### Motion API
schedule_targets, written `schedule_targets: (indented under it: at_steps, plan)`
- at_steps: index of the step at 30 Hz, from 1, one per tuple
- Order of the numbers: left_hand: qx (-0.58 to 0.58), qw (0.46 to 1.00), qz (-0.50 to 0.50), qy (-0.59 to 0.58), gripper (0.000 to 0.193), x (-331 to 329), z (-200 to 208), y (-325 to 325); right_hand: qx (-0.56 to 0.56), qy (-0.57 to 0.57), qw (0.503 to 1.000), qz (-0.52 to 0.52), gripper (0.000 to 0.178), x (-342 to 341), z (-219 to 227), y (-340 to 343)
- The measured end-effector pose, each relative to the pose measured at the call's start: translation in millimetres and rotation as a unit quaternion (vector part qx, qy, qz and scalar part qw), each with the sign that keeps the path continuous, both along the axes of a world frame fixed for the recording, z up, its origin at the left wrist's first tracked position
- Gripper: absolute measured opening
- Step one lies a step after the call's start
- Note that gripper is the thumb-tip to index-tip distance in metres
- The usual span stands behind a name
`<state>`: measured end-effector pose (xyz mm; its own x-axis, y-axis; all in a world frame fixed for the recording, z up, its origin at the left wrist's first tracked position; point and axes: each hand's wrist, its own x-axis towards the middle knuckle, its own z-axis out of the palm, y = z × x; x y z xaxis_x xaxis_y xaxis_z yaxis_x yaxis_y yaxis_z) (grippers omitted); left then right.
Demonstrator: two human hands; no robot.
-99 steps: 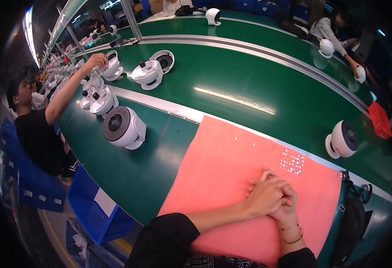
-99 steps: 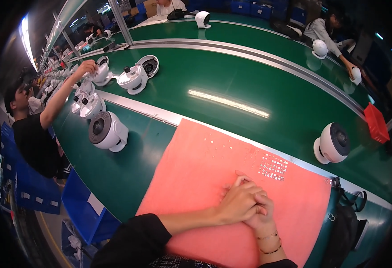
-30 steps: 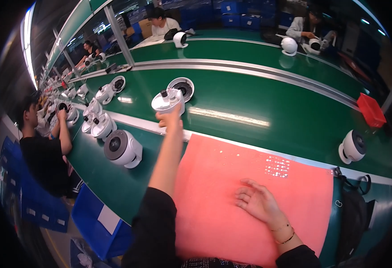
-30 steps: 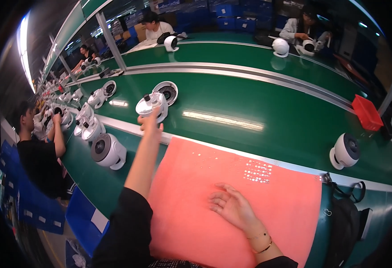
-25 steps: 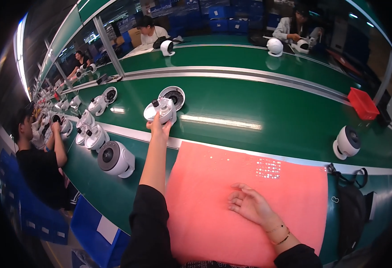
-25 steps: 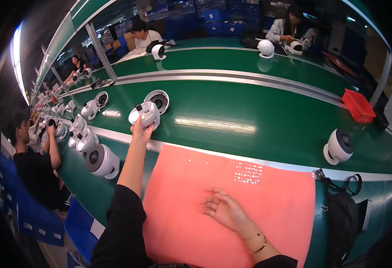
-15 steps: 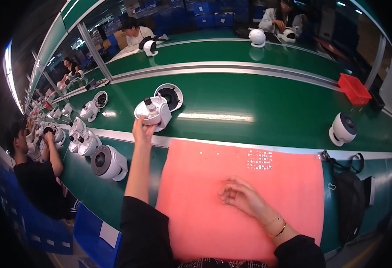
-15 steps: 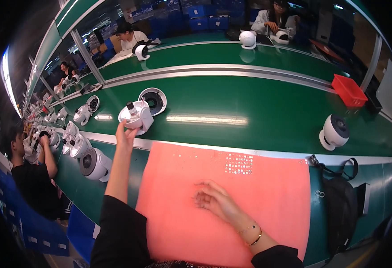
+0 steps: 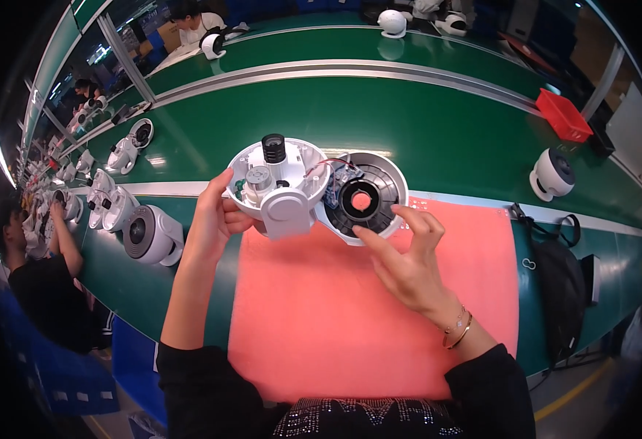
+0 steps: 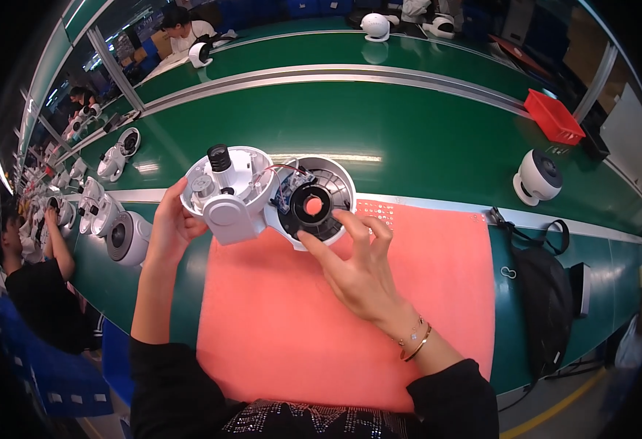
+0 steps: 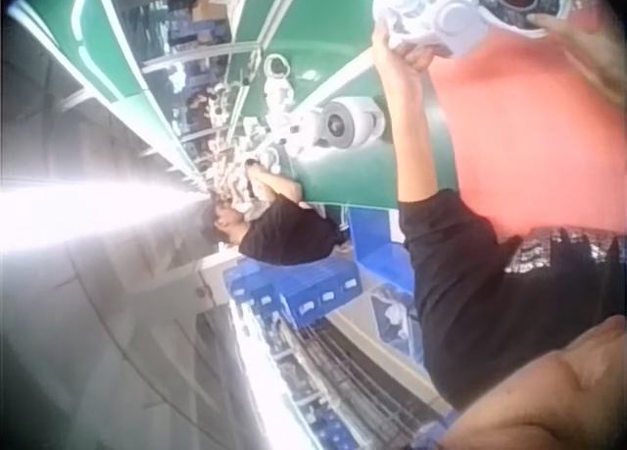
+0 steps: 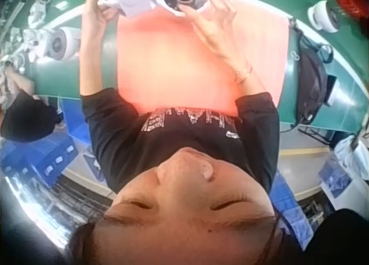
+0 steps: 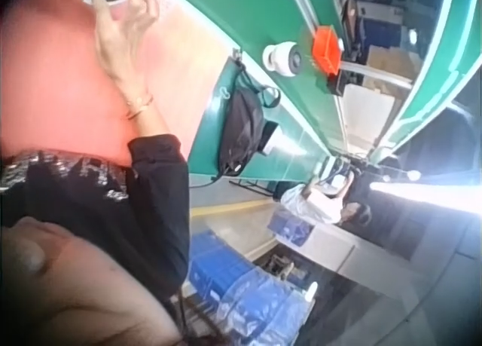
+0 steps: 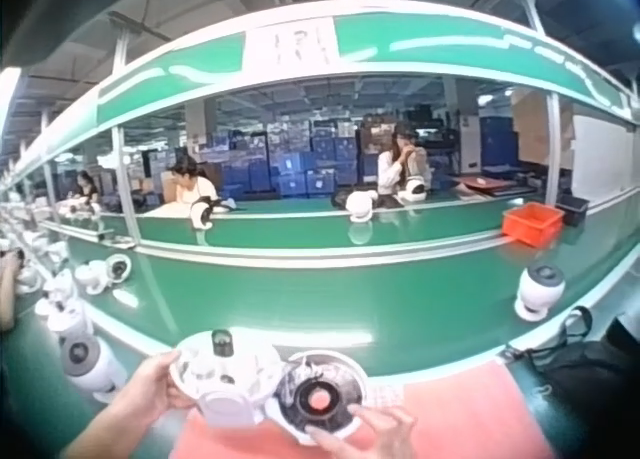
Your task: Assembling the outer casing and components of dome security cameras on a factory assembly line.
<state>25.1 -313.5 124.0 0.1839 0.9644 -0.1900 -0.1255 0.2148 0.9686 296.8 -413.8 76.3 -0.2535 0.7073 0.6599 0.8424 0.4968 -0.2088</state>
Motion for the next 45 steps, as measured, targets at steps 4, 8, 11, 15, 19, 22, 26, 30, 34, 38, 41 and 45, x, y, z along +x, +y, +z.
schedule_targets:
  at_steps: [4,8,11,15,19,22,26,30,34,38,41,45]
  plan:
    - [0.015,1.000,0.019,-0.008,0.042,17,11,-16,0.056,-0.012,0.998,-0.013,0.035,17,-11,-6]
    - [0.001,0.999,0.034,-0.026,0.042,16,10,-23,0.129,0.037,0.991,-0.002,0.027,28,-3,-13]
    - [0.012,0.999,0.033,-0.036,0.044,24,0,-23,0.122,0.040,0.991,0.038,0.026,41,0,-22]
    - [-0.047,0.994,0.079,-0.066,0.035,35,-20,-17,0.091,0.078,0.981,0.152,0.029,51,10,-30]
    - [-0.063,0.996,0.045,-0.035,0.038,39,-31,-13,0.018,0.128,0.975,0.180,0.040,47,24,-38]
    - [-0.057,0.996,-0.058,-0.022,0.037,41,-48,1,-0.045,0.185,0.961,0.201,0.040,50,31,-44]
    - [0.001,0.976,-0.198,0.090,0.033,24,-65,8,-0.260,0.237,0.901,0.254,0.042,43,46,-53]
    - [0.174,0.969,-0.068,0.160,0.032,50,-34,-28,-0.394,0.307,0.827,0.256,0.043,42,44,-51]
    - [0.227,0.965,0.017,0.128,0.033,52,3,-101,-0.443,0.378,0.779,0.234,0.043,46,47,-37]
    - [0.233,0.951,-0.017,0.200,0.048,50,-4,-166,-0.493,0.414,0.721,0.257,0.042,20,62,-19]
    - [0.143,0.982,0.009,0.121,0.032,58,-24,-177,-0.492,0.359,0.744,0.277,0.039,10,68,-6]
    - [0.120,0.989,0.052,0.073,0.029,59,-38,-173,-0.476,0.345,0.774,0.236,0.042,-1,65,-1]
